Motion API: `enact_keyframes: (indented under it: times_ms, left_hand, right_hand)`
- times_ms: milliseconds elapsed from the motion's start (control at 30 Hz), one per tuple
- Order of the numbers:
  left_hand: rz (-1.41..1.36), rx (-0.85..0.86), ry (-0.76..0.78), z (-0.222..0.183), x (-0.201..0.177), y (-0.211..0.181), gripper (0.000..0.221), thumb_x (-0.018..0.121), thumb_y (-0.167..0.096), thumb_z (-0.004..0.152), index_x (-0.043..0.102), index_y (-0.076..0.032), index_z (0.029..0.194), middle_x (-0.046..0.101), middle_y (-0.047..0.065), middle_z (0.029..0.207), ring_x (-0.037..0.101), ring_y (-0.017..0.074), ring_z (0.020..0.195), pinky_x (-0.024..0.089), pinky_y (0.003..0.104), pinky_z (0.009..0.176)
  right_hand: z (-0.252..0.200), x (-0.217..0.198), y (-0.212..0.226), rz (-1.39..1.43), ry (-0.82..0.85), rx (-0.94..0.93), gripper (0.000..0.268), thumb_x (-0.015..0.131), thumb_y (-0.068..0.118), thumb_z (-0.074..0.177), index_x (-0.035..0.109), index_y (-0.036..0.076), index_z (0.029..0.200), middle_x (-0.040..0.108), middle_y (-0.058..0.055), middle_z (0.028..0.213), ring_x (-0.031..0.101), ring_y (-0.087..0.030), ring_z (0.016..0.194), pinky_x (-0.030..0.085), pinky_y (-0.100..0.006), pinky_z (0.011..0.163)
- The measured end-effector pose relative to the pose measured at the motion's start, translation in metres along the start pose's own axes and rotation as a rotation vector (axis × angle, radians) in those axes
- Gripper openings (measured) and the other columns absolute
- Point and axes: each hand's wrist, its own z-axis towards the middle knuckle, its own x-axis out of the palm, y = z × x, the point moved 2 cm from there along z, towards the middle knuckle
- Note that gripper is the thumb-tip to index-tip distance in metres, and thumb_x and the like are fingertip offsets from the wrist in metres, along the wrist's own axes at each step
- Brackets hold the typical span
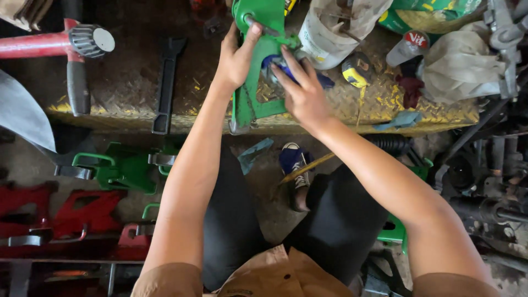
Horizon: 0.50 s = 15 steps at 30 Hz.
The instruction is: Cleaning and assembling automotive jack stands and their components on a workshop table.
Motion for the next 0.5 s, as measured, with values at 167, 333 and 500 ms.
enact_keyframes:
  times_ms: [167, 333, 500]
  left_hand:
    - [-0.032, -0.025, -0.019, 0.005, 0.000, 0.006, 0.053, 0.065, -0.040, 0.105, 0.058, 0.002, 0.136, 0.072, 0.012, 0.125, 0.062, 0.0157, 0.114, 0.051, 0.032, 0.104]
    - [-0.055, -0.003, -0.034, 0.002, -0.002, 0.009, 0.056, 0.067, -0.041, 0.105, 0.057, 0.004, 0.136, 0.072, 0.013, 0.126, 0.063, 0.0172, 0.116, 0.051, 0.034, 0.106]
    - [0.018, -0.025, 0.004, -0.016, 0.002, -0.012, 0.059, 0.069, -0.039, 0.101, 0.054, 0.005, 0.138, 0.075, 0.015, 0.123, 0.066, 0.0182, 0.114, 0.053, 0.035, 0.105]
  right_hand:
    - [0.017, -0.006, 0.006, -0.021, 0.093, -0.075, 0.049, 0.067, -0.008, 0.084, 0.070, 0.002, 0.132, 0.053, -0.016, 0.153, 0.062, -0.043, 0.123, 0.057, -0.042, 0.097]
    - [0.024, -0.034, 0.005, 0.172, 0.023, -0.197, 0.033, 0.068, -0.003, 0.095, 0.070, 0.004, 0.127, 0.064, -0.009, 0.142, 0.069, -0.030, 0.123, 0.060, -0.039, 0.102]
    - [0.039, -0.050, 0.000, 0.302, -0.313, 0.046, 0.033, 0.068, -0.004, 0.103, 0.066, -0.004, 0.136, 0.061, -0.019, 0.148, 0.063, -0.034, 0.138, 0.051, -0.043, 0.116]
